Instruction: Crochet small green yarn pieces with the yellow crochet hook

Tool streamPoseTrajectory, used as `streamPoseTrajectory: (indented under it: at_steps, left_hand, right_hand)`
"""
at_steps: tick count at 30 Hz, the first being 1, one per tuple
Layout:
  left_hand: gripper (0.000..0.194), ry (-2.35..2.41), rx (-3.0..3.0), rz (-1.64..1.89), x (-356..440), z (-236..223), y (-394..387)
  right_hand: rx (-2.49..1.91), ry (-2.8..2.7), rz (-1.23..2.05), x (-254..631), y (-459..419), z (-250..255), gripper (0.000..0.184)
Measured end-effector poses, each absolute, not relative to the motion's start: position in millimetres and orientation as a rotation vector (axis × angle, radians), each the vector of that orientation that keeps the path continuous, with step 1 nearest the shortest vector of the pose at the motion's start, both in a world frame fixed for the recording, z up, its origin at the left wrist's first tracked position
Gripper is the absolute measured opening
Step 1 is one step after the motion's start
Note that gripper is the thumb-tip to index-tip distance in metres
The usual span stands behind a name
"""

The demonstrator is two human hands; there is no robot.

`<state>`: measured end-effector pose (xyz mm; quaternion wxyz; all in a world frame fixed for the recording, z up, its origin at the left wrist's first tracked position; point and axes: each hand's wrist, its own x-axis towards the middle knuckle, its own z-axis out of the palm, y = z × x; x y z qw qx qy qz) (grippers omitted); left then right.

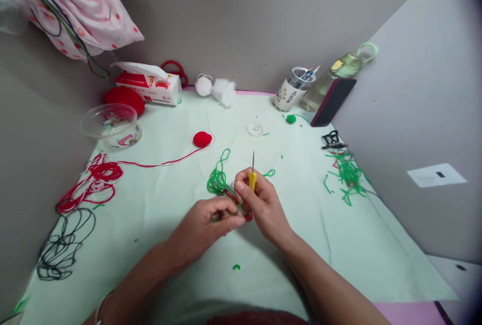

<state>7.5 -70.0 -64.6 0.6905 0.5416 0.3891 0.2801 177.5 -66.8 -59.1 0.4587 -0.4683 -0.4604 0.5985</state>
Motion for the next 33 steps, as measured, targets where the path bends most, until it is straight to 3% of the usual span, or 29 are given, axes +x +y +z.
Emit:
streamPoseTrajectory:
  at_steps: [3, 5, 8, 14, 18, 22, 23, 27, 33]
  left_hand:
    - [0.028, 0.841, 1.317, 0.614, 4.1, -66.7, -66.3]
    - [0.015, 1.039, 1.331, 0.801, -1.3, -65.3, -62.7]
    - [0.024, 1.307, 1.171, 1.159, -6.4, -57.7, -62.5]
    - [0.045, 0.884, 0.883, 0.967, 16.9, -39.5, -68.8]
    - [0.028, 0.690, 0.718, 1.106, 35.9, -33.5, -55.5]
    - [0.054, 0.762, 0.980, 1.322, 37.6, -35.4, -48.1]
    - [0.052, 0.817, 1.143, 1.314, 36.7, -37.5, -49.0]
    - [0.012, 0.960, 1.431, 1.224, 38.4, -47.4, -58.6]
    - [0.022, 1.002, 0.794, 1.051, 43.8, -54.8, -64.2]
  right_hand:
    - [-1.113, -1.129, 1.490, 180.3, -67.6, -57.0, 0.029]
    - [-1.069, -1.086, 1.520, 183.8, -67.8, -55.6, 0.028]
    - [-1.031, -1.046, 1.543, 188.0, -68.4, -52.4, 0.028]
    - [-0.931, -1.094, 1.566, 190.4, -76.3, -46.2, 0.024]
    - [-0.896, -1.117, 1.591, 191.8, -79.8, -41.7, 0.026]
    - [-0.900, -1.000, 1.587, 194.1, -77.2, -35.2, 0.030]
    - [-0.897, -0.973, 1.579, 194.5, -76.4, -34.1, 0.030]
    - [-0.913, -0.945, 1.543, 193.8, -75.8, -36.5, 0.028]
    - [-1.008, -1.034, 1.468, 190.9, -77.4, -46.7, 0.027]
